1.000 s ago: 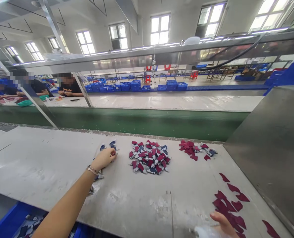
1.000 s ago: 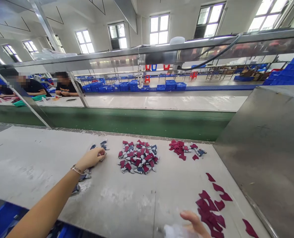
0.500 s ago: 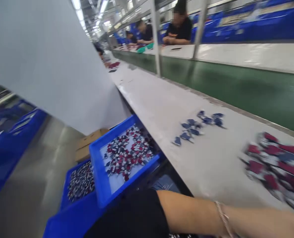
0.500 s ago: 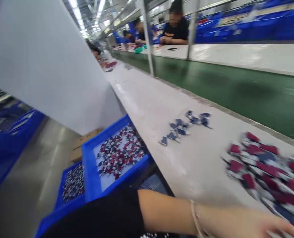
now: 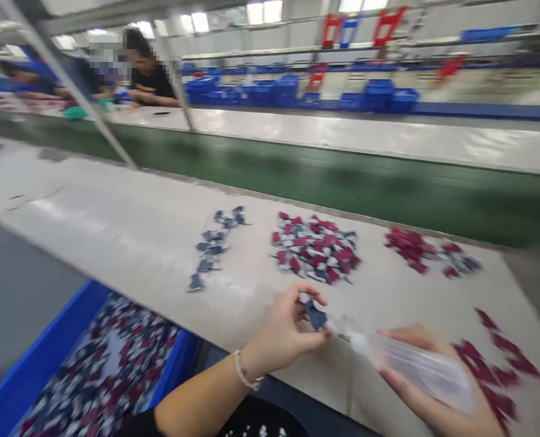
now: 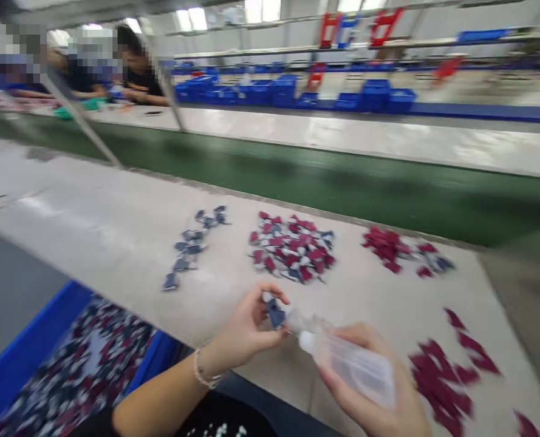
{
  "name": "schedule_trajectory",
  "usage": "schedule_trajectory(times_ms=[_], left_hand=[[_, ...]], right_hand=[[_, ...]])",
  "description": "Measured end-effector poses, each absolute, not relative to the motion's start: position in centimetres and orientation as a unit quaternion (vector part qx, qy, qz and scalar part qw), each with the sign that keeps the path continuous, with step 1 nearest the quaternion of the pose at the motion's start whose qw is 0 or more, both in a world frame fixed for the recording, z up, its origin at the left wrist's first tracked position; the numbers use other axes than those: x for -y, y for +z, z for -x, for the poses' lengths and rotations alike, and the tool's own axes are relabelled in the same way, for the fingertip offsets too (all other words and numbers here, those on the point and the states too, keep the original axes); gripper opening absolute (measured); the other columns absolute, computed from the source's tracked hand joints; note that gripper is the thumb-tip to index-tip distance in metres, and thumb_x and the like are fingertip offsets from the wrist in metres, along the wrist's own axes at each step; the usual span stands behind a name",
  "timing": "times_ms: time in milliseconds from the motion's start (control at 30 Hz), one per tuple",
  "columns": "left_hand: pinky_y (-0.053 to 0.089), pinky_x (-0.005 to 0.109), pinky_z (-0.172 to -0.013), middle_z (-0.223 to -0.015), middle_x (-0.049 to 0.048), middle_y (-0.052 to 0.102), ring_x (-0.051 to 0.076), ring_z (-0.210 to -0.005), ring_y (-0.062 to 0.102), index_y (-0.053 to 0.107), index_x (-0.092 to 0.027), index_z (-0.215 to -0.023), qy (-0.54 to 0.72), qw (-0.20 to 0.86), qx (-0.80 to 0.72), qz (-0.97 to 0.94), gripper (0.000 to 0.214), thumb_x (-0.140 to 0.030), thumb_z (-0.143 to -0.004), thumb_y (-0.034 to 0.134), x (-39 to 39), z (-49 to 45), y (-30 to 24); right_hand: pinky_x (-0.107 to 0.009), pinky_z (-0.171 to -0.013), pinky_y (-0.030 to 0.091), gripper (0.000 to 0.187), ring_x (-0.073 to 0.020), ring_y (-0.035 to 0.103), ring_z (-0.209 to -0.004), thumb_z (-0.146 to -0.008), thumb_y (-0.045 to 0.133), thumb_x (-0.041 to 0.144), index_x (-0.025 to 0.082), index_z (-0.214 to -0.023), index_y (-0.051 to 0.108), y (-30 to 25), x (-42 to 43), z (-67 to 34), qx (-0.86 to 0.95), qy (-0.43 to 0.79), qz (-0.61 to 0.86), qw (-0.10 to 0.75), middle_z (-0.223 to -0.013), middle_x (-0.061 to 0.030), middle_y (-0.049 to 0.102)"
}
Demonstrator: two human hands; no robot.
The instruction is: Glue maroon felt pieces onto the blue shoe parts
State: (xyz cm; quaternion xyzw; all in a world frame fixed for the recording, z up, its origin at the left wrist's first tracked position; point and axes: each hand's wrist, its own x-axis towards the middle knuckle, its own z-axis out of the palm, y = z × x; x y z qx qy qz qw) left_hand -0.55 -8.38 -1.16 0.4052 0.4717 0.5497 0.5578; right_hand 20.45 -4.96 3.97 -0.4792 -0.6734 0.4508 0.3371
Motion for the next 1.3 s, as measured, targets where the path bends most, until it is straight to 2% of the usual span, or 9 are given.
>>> schedule_trajectory(times_ms=[133, 267, 533, 700, 900, 1033, 1300], left_hand=[[0.051, 0.034, -0.093, -0.118, 0.0073, 0.064, 0.018, -0.1, 0.065, 0.049, -0.024, -0.118, 0.479, 0.574, -0.47, -0.469, 0.044, -0.02, -0.082, 0.074, 9.0, 0.3, 0.0], [0.052, 0.033, -0.092, -0.114, 0.0049, 0.065, 0.018, -0.101, 0.065, 0.05, -0.024, -0.115, 0.47, 0.562, -0.469, -0.493, 0.046, -0.012, -0.078, 0.075, 9.6, -0.6, 1.0], [0.052, 0.028, -0.088, -0.11, 0.0015, 0.064, 0.016, -0.101, 0.063, 0.052, -0.028, -0.118, 0.451, 0.539, -0.471, -0.532, 0.049, -0.011, -0.079, 0.076, 9.9, -0.8, 1.4], [0.052, 0.029, -0.089, -0.112, 0.0016, 0.064, 0.017, -0.102, 0.062, 0.052, -0.029, -0.119, 0.434, 0.527, -0.471, -0.558, 0.049, -0.01, -0.08, 0.074, 10.0, -0.9, 1.5], [0.054, 0.026, -0.081, -0.109, 0.0013, 0.064, 0.016, -0.097, 0.064, 0.052, -0.029, -0.117, 0.434, 0.531, -0.466, -0.559, 0.044, -0.013, -0.082, 0.073, 9.6, -1.3, 1.6], [0.055, 0.027, -0.083, -0.109, 0.0013, 0.064, 0.016, -0.097, 0.064, 0.053, -0.028, -0.116, 0.435, 0.519, -0.466, -0.569, 0.045, -0.011, -0.081, 0.074, 9.4, -1.2, 1.6], [0.055, 0.028, -0.082, -0.108, 0.0024, 0.063, 0.017, -0.097, 0.063, 0.054, -0.027, -0.116, 0.442, 0.507, -0.47, -0.571, 0.045, -0.011, -0.079, 0.076, 9.2, -1.0, 1.3]], right_hand=[[-0.027, -0.048, 0.048, 0.017, -0.0162, 0.059, -0.052, -0.076, 0.075, 0.04, 0.026, -0.075, 0.065, 6.9, 6.6, -18.8, 0.656, 0.416, 0.496, 0.389, -0.064, 0.0033, 0.06], [-0.028, -0.049, 0.048, 0.011, -0.0156, 0.06, -0.052, -0.077, 0.072, 0.029, 0.024, -0.079, 0.062, 7.8, 7.2, -18.6, 0.716, 0.382, 0.449, 0.373, -0.064, 0.003, 0.063], [-0.025, -0.049, 0.051, 0.019, -0.0132, 0.062, -0.052, -0.078, 0.074, 0.022, 0.027, -0.088, 0.059, 7.6, 7.6, -19.6, 0.752, 0.345, 0.412, 0.382, -0.068, 0.0059, 0.066], [-0.022, -0.05, 0.05, 0.021, -0.0101, 0.06, -0.052, -0.08, 0.074, 0.025, 0.028, -0.09, 0.056, 7.4, 7.5, -19.6, 0.764, 0.338, 0.399, 0.377, -0.068, 0.0091, 0.063], [-0.021, -0.05, 0.048, 0.019, -0.0084, 0.059, -0.052, -0.082, 0.074, 0.024, 0.026, -0.086, 0.055, 7.2, 7.5, -19.9, 0.756, 0.33, 0.421, 0.377, -0.067, 0.009, 0.061], [-0.02, -0.051, 0.048, 0.022, -0.0071, 0.058, -0.053, -0.081, 0.074, 0.021, 0.025, -0.082, 0.053, 7.2, 7.6, -19.6, 0.769, 0.333, 0.395, 0.376, -0.069, 0.0086, 0.061], [-0.022, -0.048, 0.047, 0.025, -0.009, 0.057, -0.053, -0.084, 0.073, 0.024, 0.026, -0.081, 0.049, 7.1, 7.6, -19.5, 0.764, 0.343, 0.405, 0.367, -0.069, 0.0076, 0.06]])
